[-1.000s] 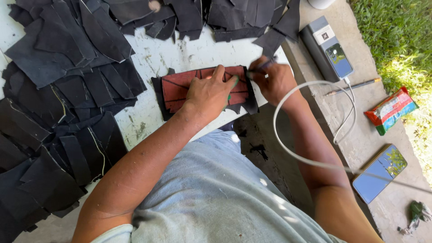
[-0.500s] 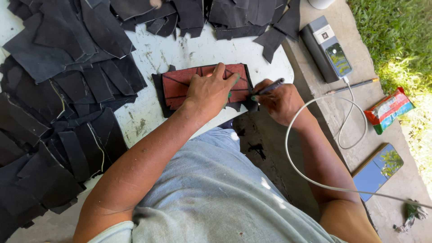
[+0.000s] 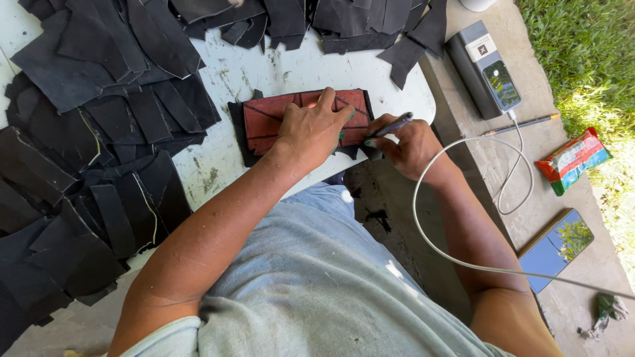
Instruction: The person assembles a small leather wallet by layering black leather pieces over a red patterned base. They use a marker to draw lines on the red base and then place black leather pieces on top, aligning them carefully.
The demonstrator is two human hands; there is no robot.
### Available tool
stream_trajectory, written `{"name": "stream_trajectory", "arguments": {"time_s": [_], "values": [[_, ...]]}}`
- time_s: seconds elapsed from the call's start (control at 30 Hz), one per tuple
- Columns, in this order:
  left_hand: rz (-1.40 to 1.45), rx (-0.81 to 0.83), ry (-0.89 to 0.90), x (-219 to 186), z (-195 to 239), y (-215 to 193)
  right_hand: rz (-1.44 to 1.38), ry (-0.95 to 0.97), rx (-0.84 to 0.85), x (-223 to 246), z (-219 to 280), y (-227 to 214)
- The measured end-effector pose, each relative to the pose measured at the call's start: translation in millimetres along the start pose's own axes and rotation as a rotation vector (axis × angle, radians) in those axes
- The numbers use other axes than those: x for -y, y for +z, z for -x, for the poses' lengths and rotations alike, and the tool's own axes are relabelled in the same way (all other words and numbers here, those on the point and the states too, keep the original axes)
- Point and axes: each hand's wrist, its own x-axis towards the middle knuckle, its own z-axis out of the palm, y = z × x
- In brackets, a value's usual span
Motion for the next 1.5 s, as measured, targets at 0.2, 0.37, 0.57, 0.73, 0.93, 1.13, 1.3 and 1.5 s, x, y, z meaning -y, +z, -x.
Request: {"name": "stream_trajectory", "arguments": {"time_s": [0.2, 0.37, 0.57, 0.73, 0.93, 1.13, 1.3, 1.5], "values": [[0.051, 0.154, 0.015, 8.4, 0.0, -9.7, -0.114, 0.0, 0.026, 13.3, -9.5, 2.2], [0.139, 0.23, 0.1, 18.5, -4.7, -15.1, -0.065, 0.052, 0.035, 18.2, -11.3, 9.4], [0.158, 0.227, 0.079, 23.5, -3.6, -13.6, -0.105, 0.121, 0.01, 11.7, -7.5, 19.6], [0.16, 0.229, 0.082, 28.7, -3.3, -15.1, -0.142, -0.001, -0.02, 18.5, -15.0, 27.6], [0.205, 0.225, 0.153, 41.3, -0.8, -21.2, -0.148, 0.09, 0.014, 24.4, -18.7, 35.9], [0.178, 0.261, 0.127, 44.6, 7.1, -27.9, -0.201, -0.039, -0.013, 26.6, -21.0, 46.3], [0.213, 0.394, 0.155, 59.0, 5.5, -32.3, -0.195, -0.139, -0.058, 39.7, -37.1, 63.8], [0.191, 0.389, 0.251, 76.0, 5.5, -40.7, -0.17, -0.109, -0.076, 52.8, -42.9, 70.8]]}}
